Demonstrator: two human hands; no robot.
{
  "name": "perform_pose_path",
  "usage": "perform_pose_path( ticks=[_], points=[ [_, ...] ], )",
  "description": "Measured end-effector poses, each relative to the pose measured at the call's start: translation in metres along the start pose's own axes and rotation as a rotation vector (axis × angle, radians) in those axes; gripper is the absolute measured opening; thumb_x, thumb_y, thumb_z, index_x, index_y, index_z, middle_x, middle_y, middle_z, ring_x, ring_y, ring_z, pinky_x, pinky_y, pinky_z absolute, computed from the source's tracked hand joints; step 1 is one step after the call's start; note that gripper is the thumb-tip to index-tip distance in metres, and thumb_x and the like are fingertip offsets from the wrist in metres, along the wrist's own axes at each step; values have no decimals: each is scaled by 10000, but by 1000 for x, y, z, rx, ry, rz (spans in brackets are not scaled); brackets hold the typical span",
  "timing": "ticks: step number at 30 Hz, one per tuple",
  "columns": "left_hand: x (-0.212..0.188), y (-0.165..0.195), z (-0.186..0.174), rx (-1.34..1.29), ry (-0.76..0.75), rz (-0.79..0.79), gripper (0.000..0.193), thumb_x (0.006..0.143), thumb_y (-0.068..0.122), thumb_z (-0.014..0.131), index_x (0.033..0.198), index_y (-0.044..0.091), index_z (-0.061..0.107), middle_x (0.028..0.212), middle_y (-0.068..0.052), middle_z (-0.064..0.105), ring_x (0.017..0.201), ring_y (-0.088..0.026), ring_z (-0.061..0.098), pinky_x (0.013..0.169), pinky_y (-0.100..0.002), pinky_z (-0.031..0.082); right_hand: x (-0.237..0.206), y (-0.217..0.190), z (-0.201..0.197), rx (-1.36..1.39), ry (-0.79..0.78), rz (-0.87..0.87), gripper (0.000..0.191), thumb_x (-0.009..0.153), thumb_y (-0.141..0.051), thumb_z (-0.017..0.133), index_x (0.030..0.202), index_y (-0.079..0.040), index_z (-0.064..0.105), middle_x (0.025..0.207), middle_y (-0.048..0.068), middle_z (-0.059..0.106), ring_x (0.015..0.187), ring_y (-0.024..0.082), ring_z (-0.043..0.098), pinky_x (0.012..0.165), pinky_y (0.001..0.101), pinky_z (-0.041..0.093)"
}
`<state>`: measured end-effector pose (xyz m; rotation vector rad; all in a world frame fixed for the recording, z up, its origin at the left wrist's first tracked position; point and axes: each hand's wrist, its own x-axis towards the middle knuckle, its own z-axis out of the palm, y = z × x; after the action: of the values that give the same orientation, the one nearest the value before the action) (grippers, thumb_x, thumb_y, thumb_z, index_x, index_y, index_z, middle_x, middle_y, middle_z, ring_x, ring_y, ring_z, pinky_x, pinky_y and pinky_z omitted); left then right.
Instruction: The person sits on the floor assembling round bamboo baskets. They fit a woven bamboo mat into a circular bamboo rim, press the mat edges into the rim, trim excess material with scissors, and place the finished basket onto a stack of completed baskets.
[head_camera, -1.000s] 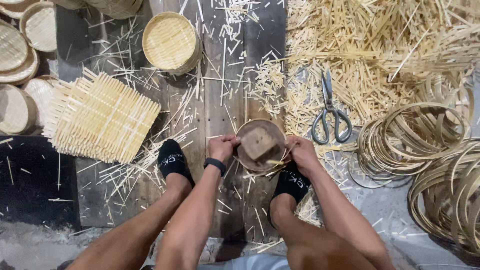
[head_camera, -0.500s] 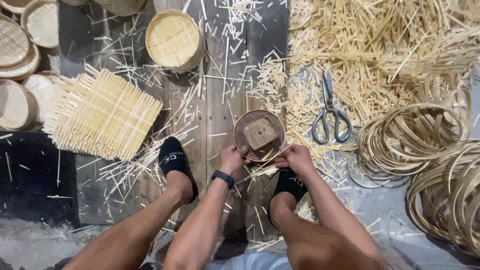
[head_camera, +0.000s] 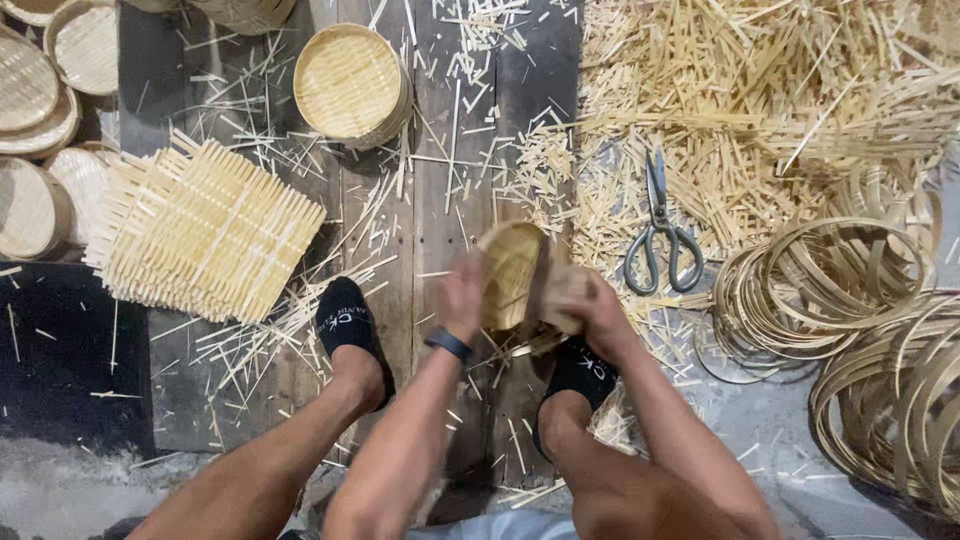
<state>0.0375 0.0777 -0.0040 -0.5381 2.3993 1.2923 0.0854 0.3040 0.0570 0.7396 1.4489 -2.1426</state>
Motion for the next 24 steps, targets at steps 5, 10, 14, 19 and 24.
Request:
perform_pose_path(
  ticks=[5,10,14,19,24],
  points=[
    [54,-32,-45,-176,36,185,584,1010,572,535,1163,44,732,887,-37,747,842,-191,699,765,-347,537,-24,17,-45,429,-206,-150,704,818,-298,683,1393,69,507,1204,163,660,1085,283,666,991,402,543],
    [20,-14,-27,485,268,551,632,830,413,758,1287,-13,665,1207,-178,646,1106,-322,592,991,-473,466,-29,45,-51,387,-122,-124,720,805,-269,679,1412,71,494,1238,186,658,1114,301,663,1021,422,517],
    [-23,-15,8,646,66,909,446,841,205,693,1249,25,685,1334,-163,626,1271,-333,543,1100,-484,420,-29,63,-44,365,-132,-67,729,779,-249,675,1425,34,486,1262,158,656,1148,278,661,1049,409,499],
    [6,-29,-25,480,-50,1080,370,888,10,625,1251,40,695,1401,-125,629,1387,-313,534,1199,-475,415,-24,72,-52,329,-136,-48,701,800,-225,669,1426,37,494,1262,157,658,1143,281,657,1032,421,494],
    [136,14,-112,467,150,1197,360,850,-53,645,1192,48,698,1221,-172,713,1225,-346,628,1058,-468,495,-16,87,-68,314,-88,-23,677,793,-250,662,1389,39,523,1254,151,681,1129,285,671,1018,429,508]
  ],
)
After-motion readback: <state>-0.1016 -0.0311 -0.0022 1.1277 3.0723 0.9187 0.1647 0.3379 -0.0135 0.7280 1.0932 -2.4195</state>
